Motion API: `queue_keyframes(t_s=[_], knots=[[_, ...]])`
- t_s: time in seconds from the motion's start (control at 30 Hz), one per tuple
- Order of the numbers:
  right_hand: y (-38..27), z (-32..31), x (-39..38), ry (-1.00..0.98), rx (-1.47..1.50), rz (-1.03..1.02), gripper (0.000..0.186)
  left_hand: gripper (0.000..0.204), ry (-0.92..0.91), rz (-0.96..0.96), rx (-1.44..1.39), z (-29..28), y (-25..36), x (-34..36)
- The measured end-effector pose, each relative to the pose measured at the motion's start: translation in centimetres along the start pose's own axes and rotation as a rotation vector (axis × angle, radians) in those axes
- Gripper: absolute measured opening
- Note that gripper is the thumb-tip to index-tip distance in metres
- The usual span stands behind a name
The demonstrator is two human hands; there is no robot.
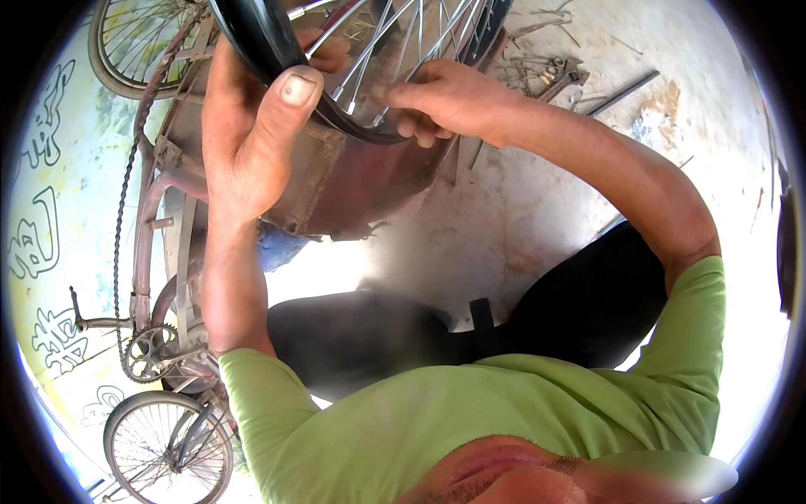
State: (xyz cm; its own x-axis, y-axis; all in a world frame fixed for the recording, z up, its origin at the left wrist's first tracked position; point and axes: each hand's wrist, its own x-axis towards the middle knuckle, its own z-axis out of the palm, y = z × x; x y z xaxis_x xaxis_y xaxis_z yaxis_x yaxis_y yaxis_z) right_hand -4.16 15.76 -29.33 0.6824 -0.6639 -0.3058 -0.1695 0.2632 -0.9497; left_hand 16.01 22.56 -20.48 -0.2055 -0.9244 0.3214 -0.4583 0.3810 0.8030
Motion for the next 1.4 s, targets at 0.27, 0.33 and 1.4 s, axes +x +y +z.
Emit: queue_keyframes(t_s=[0.27, 0.33, 1.4], knots=[[-0.5, 1.2, -0.2, -0.023, 0.077, -0.036, 0.036, 0.065, 0.001, -0.024, -0.105, -0.2, -0.3, 0.3], [-0.5, 1.3, -0.2, -0.033, 0.097, -0.043, 0.033, 0.065, -0.002, -0.035, -0.110, -0.3, -0.4, 0.2], [-0.2, 1.7, 0.3, -0.079, 0.213, 0.087, 0.022, 0.048, -0.152, 0.271, -0.023, -2.3, 3.5, 0.5]])
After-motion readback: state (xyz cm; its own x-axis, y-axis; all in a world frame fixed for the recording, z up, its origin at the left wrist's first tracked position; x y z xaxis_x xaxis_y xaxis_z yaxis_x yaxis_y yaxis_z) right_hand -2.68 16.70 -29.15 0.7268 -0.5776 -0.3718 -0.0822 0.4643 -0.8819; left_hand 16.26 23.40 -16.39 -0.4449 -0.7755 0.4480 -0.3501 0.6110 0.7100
